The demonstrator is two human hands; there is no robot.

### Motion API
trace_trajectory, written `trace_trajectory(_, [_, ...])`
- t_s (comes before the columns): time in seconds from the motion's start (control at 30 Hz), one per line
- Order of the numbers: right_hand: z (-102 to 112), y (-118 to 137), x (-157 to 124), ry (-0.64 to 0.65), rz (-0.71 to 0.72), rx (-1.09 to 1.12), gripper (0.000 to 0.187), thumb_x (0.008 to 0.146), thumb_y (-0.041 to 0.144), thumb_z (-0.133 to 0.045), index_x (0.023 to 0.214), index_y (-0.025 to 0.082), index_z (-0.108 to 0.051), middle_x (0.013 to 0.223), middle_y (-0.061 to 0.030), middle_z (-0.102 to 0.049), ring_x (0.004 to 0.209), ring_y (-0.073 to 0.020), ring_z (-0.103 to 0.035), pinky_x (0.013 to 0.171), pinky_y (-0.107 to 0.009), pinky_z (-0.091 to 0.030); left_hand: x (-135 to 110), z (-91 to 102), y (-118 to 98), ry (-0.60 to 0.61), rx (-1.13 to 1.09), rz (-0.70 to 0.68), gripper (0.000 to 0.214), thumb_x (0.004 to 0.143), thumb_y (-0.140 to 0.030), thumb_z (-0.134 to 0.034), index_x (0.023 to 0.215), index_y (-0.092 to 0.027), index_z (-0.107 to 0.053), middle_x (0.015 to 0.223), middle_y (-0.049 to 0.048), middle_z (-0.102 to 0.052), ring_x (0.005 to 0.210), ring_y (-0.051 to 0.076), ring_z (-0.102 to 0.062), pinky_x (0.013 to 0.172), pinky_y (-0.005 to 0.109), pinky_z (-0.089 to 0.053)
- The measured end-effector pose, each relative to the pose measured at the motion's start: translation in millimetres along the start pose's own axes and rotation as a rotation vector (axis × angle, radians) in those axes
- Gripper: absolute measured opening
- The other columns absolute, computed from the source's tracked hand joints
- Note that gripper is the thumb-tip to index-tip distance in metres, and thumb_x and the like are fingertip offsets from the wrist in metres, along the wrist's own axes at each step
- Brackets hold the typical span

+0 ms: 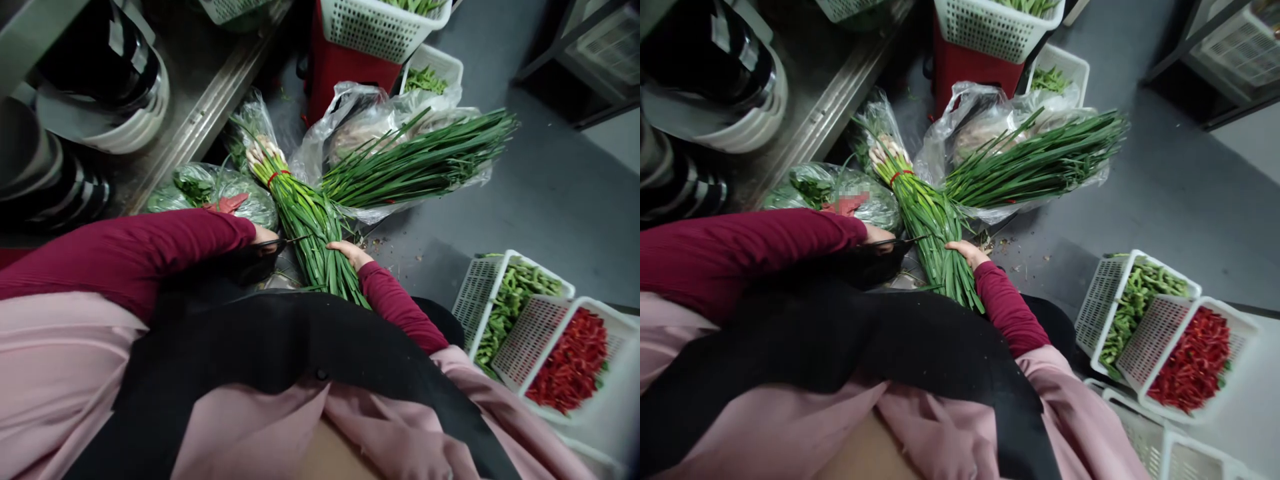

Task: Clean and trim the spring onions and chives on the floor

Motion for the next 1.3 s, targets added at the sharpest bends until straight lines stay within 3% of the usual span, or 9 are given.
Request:
trace_trajectory(0.1, [-5.0,-15.7,-2.0,0.11,-0.14,0.1,0.022,0.074,0.028,-0.068,0.09,0.013,-0.065,0.072,-0.0058,-0.071,0.062,-0.0196,-0.068,0.07,-0.037,-0.058,17.1,-5.6,6.8,0.095,-0.009,0.101,0.037,0.064,-0.048,-0.072,0.045,-0.025,-0.05,0.037,0.0051,-0.05,0.048,0.016,-0.048,0.056,0.028,-0.045])
trace_trajectory(0.23, [-9.0,-38.2,-5.9,0.18,-0.286,0.2,0.027,0.077,0.036,-0.068,0.091,0.013,-0.065,0.075,-0.0076,-0.072,0.067,-0.021,-0.069,0.073,-0.039,-0.058,21.8,-15.7,11.0,0.072,0.009,0.226,0.036,0.061,-0.023,-0.07,0.037,-0.024,-0.042,0.038,0.0049,-0.048,0.051,0.017,-0.048,0.064,0.03,-0.047])
trace_trajectory(0.43, [-21.1,-49.7,-13.1,0.145,-0.249,0.157,0.032,0.071,0.031,-0.074,0.098,0.016,-0.066,0.078,-0.0062,-0.073,0.069,-0.0214,-0.07,0.072,-0.036,-0.058,12.6,-29.7,15.7,-0.058,0.06,0.399,0.034,0.061,-0.01,-0.056,0.034,-0.02,-0.037,0.038,0.0011,-0.043,0.049,0.014,-0.046,0.065,0.026,-0.046])
trace_trajectory(0.6, [-18.5,-47.9,-21.2,0.028,-0.189,0.121,0.036,0.071,0.035,-0.074,0.102,0.019,-0.064,0.077,-0.0026,-0.072,0.066,-0.0188,-0.069,0.07,-0.033,-0.057,4.9,-31.9,21.8,-0.095,0.153,0.499,0.027,0.063,-0.011,-0.054,0.039,-0.017,-0.045,0.046,0.0062,-0.053,0.056,0.019,-0.056,0.066,0.026,-0.046])
trace_trajectory(0.8, [-31.1,-69.7,-23.3,0.155,-0.364,0.248,0.026,0.081,0.032,-0.062,0.098,0.012,-0.065,0.074,-0.0083,-0.072,0.065,-0.0204,-0.069,0.072,-0.035,-0.057,-7.1,-39.9,31.6,-0.138,0.277,0.55,0.025,0.077,-0.024,-0.049,0.067,-0.011,-0.068,0.077,0.0163,-0.068,0.074,0.024,-0.065,0.073,0.028,-0.046])
trace_trajectory(0.93, [-43.0,-88.1,-25.9,0.23,-0.403,0.334,0.021,0.087,0.024,-0.051,0.099,0.013,-0.064,0.07,-0.0055,-0.071,0.062,-0.0177,-0.068,0.073,-0.033,-0.056,-13.5,-46.0,37.4,-0.108,0.302,0.557,0.032,0.082,-0.03,-0.046,0.078,-0.011,-0.071,0.086,0.0177,-0.07,0.077,0.023,-0.066,0.073,0.026,-0.046])
trace_trajectory(1.03, [-43.7,-98.7,-26.9,0.213,-0.443,0.31,0.022,0.088,0.026,-0.049,0.098,0.013,-0.064,0.065,-0.0041,-0.07,0.059,-0.0175,-0.066,0.071,-0.032,-0.056,-16.2,-45.8,37.9,-0.116,0.306,0.558,0.033,0.083,-0.033,-0.046,0.08,-0.012,-0.072,0.086,0.0174,-0.07,0.079,0.024,-0.067,0.073,0.026,-0.046])
trace_trajectory(1.17, [-41.7,-100.3,-26.8,0.201,-0.47,0.3,0.025,0.088,0.03,-0.049,0.096,0.011,-0.063,0.062,-0.0053,-0.068,0.058,-0.019,-0.065,0.067,-0.032,-0.054,-17.7,-42.7,33.9,-0.147,0.282,0.574,0.026,0.079,-0.032,-0.052,0.075,-0.013,-0.07,0.083,0.016,-0.07,0.08,0.024,-0.067,0.074,0.026,-0.047])
trace_trajectory(1.3, [-45.3,-99.1,-27.7,0.229,-0.478,0.346,0.026,0.089,0.027,-0.046,0.095,0.009,-0.063,0.062,-0.0066,-0.067,0.056,-0.018,-0.062,0.065,-0.029,-0.052,-12.5,-42.1,29.4,-0.124,0.233,0.601,0.007,0.066,-0.019,-0.062,0.068,-0.014,-0.066,0.079,0.0138,-0.069,0.083,0.027,-0.066,0.076,0.026,-0.048])
Point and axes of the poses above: each hand's wrist, its own x-axis towards the middle knuckle, its own z-axis out of the back of the hand, y = z × x, the point moved 7 cm from there along x, towards the middle knuckle
